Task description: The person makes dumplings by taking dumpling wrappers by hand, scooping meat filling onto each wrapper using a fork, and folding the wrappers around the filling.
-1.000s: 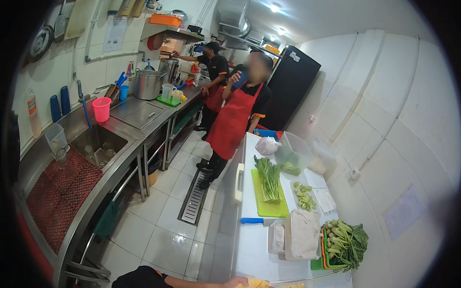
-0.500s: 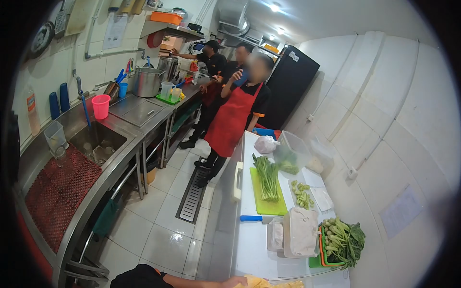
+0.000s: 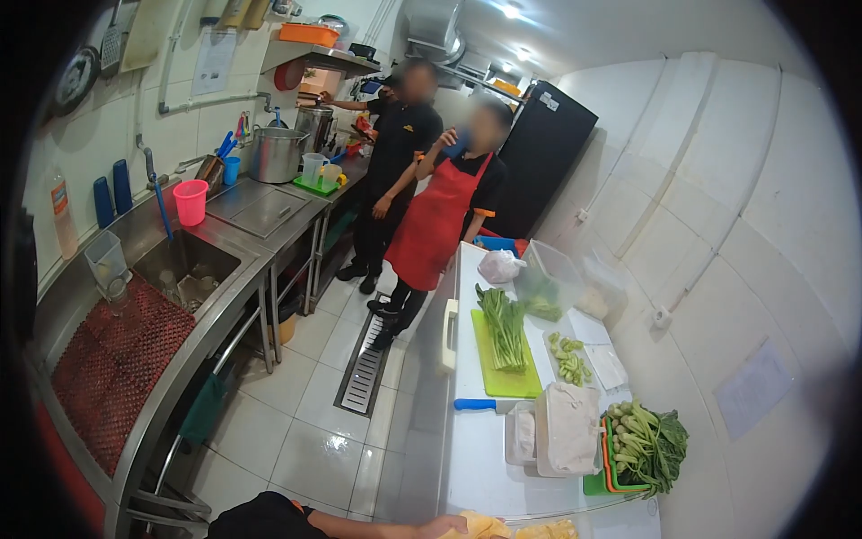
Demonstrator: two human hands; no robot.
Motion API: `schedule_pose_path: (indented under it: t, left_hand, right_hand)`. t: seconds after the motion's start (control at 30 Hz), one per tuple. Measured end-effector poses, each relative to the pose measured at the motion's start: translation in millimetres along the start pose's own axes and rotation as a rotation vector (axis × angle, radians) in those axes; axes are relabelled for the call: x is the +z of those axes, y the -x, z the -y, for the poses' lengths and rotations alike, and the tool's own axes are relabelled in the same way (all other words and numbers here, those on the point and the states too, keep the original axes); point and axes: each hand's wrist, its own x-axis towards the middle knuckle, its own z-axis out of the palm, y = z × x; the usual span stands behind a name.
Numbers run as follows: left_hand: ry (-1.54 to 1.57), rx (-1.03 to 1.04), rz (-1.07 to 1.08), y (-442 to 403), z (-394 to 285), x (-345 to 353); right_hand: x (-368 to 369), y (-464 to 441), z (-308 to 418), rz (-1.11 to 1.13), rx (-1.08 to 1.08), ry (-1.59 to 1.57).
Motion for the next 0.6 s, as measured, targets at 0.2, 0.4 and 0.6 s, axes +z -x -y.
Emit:
schedule_pose_path:
  t: [0.2, 0.4, 0.6]
  left_hand:
    - [0.001, -0.009, 0.002, 1.5, 0.4, -0.5]
    - [0.005, -0.026, 0.005, 2.2, 2.9, -0.6]
    - [0.003, -0.035, 0.015, -1.4, 5.5, -1.4]
  right_hand:
    - [-0.1, -2.1, 10.2, -0.016, 0.074, -0.099]
    - [-2.8, 1.2, 7.4, -0.008, 0.028, -0.051]
    - [-3.2, 1.3, 5.1, -0.019, 0.009, 0.022]
